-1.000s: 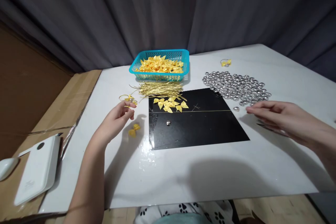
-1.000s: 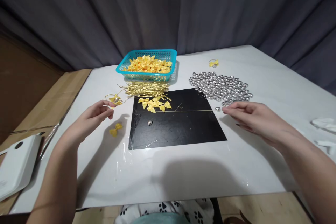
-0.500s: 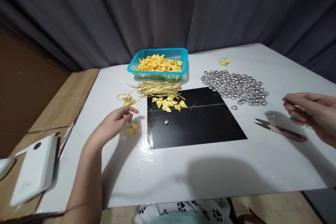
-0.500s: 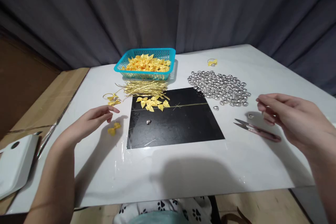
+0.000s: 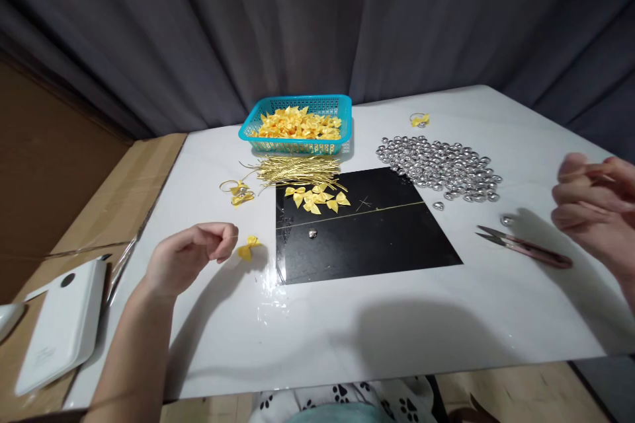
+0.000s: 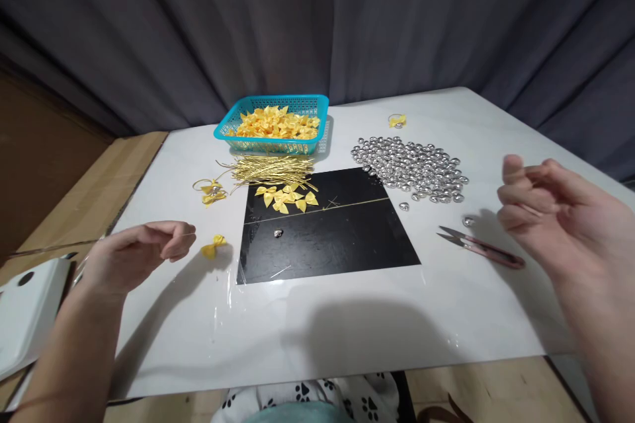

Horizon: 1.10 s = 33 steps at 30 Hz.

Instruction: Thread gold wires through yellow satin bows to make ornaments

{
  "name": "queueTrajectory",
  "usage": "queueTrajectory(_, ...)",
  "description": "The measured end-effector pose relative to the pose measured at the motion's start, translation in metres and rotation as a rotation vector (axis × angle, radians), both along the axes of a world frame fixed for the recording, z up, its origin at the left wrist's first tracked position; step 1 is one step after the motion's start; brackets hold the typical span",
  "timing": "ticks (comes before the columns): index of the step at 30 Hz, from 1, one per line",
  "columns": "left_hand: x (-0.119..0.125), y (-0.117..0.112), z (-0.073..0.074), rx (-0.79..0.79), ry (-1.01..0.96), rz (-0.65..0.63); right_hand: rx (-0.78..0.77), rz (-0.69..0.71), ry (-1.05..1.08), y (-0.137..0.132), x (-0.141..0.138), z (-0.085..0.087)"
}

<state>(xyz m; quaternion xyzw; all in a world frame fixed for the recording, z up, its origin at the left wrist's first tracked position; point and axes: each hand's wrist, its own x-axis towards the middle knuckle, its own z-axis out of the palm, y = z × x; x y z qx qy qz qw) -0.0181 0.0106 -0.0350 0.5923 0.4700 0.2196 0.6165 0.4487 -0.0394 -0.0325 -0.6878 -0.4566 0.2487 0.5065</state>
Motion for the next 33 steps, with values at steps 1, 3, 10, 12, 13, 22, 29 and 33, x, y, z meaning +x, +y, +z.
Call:
queueTrajectory(1, -0.002, -0.001, -0.001, -0.005, -0.059, 0.026, -0.021, 0.007, 0.11, 0.0, -0.002, 0.002)
queueTrajectory(3, -0.004, -0.003, -0.001, 0.008, -0.057, 0.062, -0.065, -0.005, 0.294, 0.001, -0.006, 0.005)
queueTrajectory(10, -0.011, -0.007, 0.01, 0.075, 0.294, 0.208, -0.069, -0.126, 0.425, -0.003, 0.001, -0.002)
queueTrajectory(12, -0.015, -0.006, 0.011, 0.087, 0.299, 0.268, -0.076, -0.144, 0.416, -0.007, 0.005, -0.007)
queueTrajectory(13, -0.018, -0.006, 0.011, 0.094, 0.286, 0.299, -0.08, -0.154, 0.41, -0.008, 0.007, -0.01)
queueTrajectory(22, -0.021, -0.001, 0.01, 0.089, -0.1, 0.644, -0.127, -0.223, 0.287, -0.013, 0.007, -0.023)
queueTrajectory(29, 0.038, 0.001, 0.019, 0.119, -0.246, 0.503, -0.147, -0.058, -0.133, -0.017, -0.032, -0.002)
queueTrajectory(33, 0.074, 0.009, 0.03, 0.23, -0.076, 0.273, 0.053, 0.197, -0.352, -0.011, -0.06, 0.019)
